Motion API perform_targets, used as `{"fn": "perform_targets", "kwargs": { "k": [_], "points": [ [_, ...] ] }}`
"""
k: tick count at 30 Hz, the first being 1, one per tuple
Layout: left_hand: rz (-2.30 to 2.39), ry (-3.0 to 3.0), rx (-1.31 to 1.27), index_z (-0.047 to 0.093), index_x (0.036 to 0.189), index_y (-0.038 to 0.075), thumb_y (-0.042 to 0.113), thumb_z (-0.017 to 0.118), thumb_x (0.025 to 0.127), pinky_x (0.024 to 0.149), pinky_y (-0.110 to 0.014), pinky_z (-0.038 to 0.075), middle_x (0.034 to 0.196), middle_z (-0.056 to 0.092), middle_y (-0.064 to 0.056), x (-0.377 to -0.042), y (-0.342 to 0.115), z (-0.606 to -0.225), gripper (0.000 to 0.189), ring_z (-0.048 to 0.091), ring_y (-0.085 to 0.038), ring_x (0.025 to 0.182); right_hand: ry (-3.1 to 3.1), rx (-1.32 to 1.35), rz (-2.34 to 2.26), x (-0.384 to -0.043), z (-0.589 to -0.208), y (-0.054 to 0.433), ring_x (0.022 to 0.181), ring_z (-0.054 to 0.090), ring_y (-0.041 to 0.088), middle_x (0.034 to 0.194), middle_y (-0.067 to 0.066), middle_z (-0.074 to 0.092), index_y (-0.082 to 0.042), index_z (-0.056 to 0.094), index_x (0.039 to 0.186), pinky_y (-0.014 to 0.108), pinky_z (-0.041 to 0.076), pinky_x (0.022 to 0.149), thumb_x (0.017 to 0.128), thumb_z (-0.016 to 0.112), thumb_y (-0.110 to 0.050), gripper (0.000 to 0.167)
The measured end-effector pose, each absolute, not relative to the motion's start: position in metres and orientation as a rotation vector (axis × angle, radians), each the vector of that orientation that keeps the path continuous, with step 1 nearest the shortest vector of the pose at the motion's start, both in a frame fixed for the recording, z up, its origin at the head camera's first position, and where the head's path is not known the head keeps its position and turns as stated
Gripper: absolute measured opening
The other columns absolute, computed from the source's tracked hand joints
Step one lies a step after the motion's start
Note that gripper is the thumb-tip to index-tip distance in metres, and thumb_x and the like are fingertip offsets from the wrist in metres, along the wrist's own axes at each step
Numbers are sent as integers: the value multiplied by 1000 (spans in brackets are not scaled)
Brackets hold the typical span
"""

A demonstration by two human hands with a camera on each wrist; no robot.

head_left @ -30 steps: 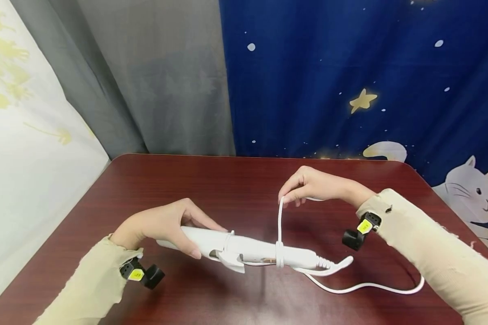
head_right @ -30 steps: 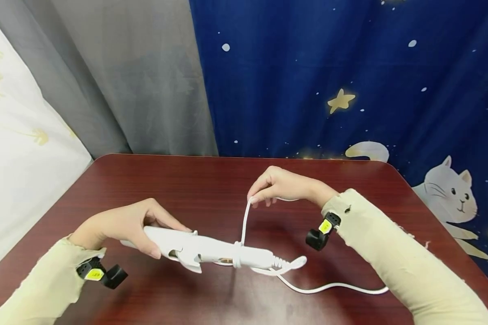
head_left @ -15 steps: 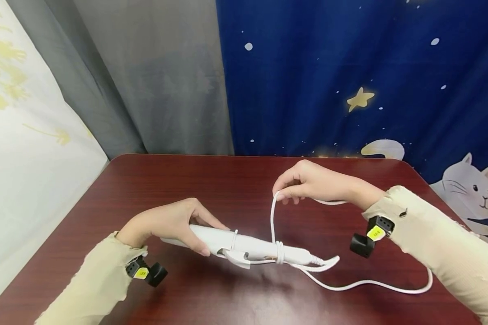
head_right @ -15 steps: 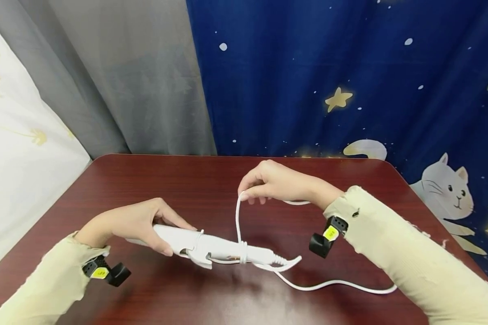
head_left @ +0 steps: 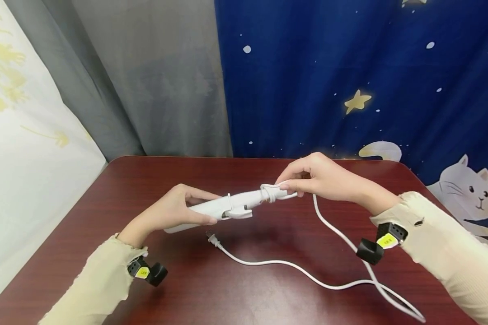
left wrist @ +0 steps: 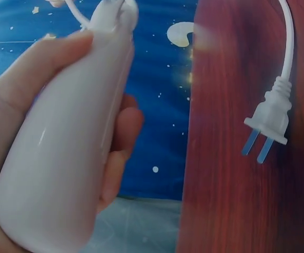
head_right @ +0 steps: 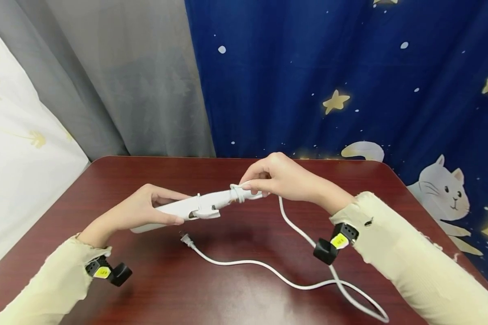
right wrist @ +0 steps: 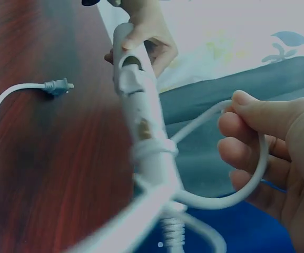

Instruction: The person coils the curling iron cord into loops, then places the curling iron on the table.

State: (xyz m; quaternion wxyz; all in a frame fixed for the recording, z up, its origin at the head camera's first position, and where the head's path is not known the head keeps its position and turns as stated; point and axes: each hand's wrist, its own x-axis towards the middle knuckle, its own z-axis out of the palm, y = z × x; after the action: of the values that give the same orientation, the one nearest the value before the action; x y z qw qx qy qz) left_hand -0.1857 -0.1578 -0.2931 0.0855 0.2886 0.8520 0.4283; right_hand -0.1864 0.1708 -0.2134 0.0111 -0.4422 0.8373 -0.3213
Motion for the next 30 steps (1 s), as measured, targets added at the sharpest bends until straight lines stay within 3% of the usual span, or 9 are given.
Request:
{"fn": "perform_targets", "kwargs": {
  "k": [9, 18, 24, 30],
  "points": [
    [1607, 2564, 681, 67, 112, 18, 24, 80, 70, 64, -32, 50, 95, 69, -2, -183, -155, -293, 44, 64, -18, 79, 2706, -1169, -1176, -178, -225, 177, 51, 56, 13, 68, -3, 62, -7, 70, 105, 30, 47, 46, 85, 65, -10, 21],
    [1754, 2585, 554, 66, 115, 19, 26, 80, 71, 67, -35, 51, 96, 69, -5, -182, -154, -291, 47, 65, -18, 81, 2669, -1166, -1311, -179, -250, 183, 54, 53, 17, 63, 2, 52, -16, 54, 130, 32, 47, 53, 95, 49, -10, 36],
    [1867, 2520, 510, 65, 117, 13, 21, 80, 71, 66, -35, 52, 98, 68, -7, -182, -152, -285, 49, 65, -21, 79, 2631, -1126, -1419, -177, -265, 192, 62, 55, 16, 65, 0, 57, -9, 58, 124, 28, 46, 62, 94, 50, -6, 31],
    [1903, 2495, 495, 64, 118, 11, 19, 80, 71, 66, -35, 52, 98, 68, -8, -181, -152, -281, 50, 65, -21, 78, 2546, -1180, -1590, -177, -280, 202, 66, 58, 17, 75, 5, 62, 5, 58, 119, 27, 50, 62, 91, 51, 2, 28]
  ]
}}
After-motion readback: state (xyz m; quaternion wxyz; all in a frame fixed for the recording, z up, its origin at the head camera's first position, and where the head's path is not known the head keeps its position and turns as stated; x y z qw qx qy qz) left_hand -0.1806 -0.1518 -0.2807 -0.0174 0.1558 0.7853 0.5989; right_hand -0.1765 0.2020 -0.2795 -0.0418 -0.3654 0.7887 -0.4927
